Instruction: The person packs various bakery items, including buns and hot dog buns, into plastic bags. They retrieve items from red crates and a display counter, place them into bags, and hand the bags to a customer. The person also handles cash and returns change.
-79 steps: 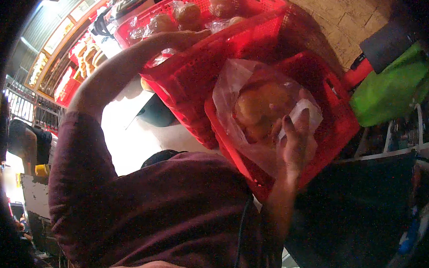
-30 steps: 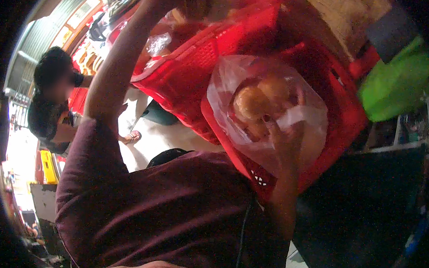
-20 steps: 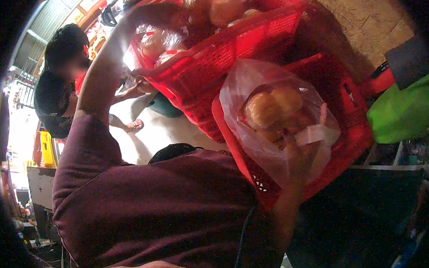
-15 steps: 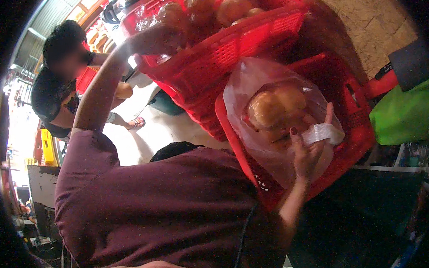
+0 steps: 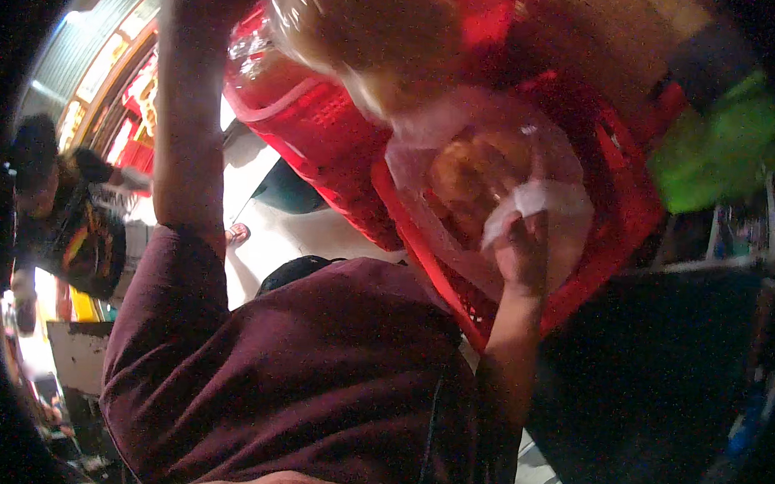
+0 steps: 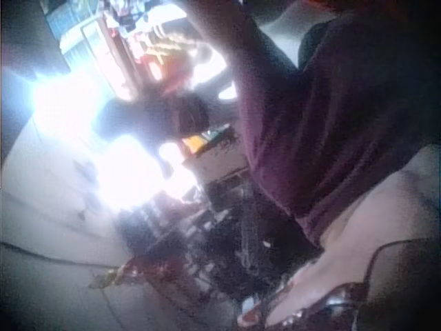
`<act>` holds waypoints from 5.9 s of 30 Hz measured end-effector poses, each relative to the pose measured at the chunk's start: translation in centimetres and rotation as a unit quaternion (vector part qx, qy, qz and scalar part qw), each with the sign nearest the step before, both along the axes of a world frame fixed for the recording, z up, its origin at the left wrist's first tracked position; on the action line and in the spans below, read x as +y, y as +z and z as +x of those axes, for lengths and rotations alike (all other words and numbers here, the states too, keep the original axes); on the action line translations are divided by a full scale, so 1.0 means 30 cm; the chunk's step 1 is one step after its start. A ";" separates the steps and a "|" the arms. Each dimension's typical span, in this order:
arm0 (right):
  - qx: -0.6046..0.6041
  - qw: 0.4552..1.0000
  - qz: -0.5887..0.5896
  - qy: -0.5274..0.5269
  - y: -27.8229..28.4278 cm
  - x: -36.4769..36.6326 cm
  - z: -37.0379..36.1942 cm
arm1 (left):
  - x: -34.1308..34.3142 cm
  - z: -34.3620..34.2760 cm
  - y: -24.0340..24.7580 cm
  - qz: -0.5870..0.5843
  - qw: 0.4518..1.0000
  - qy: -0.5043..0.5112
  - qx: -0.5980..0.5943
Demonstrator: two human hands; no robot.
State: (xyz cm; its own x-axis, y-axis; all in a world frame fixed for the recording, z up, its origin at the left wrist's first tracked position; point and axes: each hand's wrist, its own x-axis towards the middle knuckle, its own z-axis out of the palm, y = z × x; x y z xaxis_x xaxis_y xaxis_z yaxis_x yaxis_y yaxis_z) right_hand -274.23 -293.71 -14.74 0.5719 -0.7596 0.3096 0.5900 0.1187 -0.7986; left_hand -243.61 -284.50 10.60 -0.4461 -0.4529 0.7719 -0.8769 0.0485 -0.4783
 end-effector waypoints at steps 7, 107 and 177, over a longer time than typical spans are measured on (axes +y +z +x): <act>0.028 0.967 0.247 0.059 0.013 0.047 -0.015 | -0.401 -0.162 -0.597 0.231 0.480 -0.425 0.732; 0.101 0.986 0.003 -0.130 0.101 -0.067 -0.019 | 0.155 0.513 -0.198 0.354 0.913 0.162 0.125; 0.191 0.954 0.025 -0.231 0.081 -0.027 -0.022 | -0.234 -0.458 -0.691 0.350 0.722 -0.324 0.501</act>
